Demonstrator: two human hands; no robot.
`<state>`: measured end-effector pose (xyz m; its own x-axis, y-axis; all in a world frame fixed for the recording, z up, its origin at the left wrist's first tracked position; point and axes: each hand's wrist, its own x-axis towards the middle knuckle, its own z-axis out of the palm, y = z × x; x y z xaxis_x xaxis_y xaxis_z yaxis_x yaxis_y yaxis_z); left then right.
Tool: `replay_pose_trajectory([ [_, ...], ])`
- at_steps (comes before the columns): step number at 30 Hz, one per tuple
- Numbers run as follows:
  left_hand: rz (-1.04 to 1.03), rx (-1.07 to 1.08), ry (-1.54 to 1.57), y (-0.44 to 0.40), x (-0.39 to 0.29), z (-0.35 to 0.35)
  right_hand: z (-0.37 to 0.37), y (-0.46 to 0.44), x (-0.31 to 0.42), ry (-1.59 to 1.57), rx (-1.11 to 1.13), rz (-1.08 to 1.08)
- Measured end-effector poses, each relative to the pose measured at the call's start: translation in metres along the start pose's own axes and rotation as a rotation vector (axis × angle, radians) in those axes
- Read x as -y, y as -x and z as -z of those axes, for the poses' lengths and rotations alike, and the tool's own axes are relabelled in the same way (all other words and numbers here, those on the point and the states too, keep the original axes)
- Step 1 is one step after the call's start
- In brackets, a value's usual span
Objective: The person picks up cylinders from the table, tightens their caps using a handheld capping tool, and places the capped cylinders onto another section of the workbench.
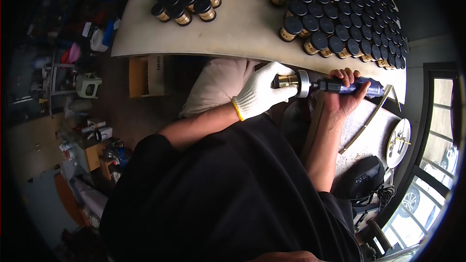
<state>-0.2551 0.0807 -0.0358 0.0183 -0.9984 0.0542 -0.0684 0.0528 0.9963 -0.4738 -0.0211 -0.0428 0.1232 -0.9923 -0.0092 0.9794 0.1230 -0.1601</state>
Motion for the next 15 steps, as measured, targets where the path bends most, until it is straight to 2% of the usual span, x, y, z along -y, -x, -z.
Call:
replay_pose_trajectory([
  [3, 0.0, 0.023, 0.14, 0.002, -0.002, -0.003, 0.001, 0.0, -0.001, -0.022, -0.002, 0.015],
  [5, -0.044, 0.003, 0.07, 0.002, -0.004, 0.0, 0.002, -0.001, -0.001, -0.043, 0.031, 0.015],
  [7, -0.149, -0.006, -0.13, 0.0, -0.014, 0.008, 0.001, 0.0, -0.001, -0.016, 0.001, 0.022],
  [9, -0.091, 0.012, -0.11, -0.004, -0.025, 0.02, 0.001, 0.001, -0.001, -0.038, 0.012, 0.011],
  [12, -0.325, -0.261, -0.481, -0.03, -0.032, 0.047, 0.005, -0.001, 0.002, -0.04, 0.028, 0.0],
  [15, -0.177, -0.369, -0.893, -0.072, -0.031, 0.094, 0.003, -0.001, -0.002, -0.013, 0.018, 0.004],
])
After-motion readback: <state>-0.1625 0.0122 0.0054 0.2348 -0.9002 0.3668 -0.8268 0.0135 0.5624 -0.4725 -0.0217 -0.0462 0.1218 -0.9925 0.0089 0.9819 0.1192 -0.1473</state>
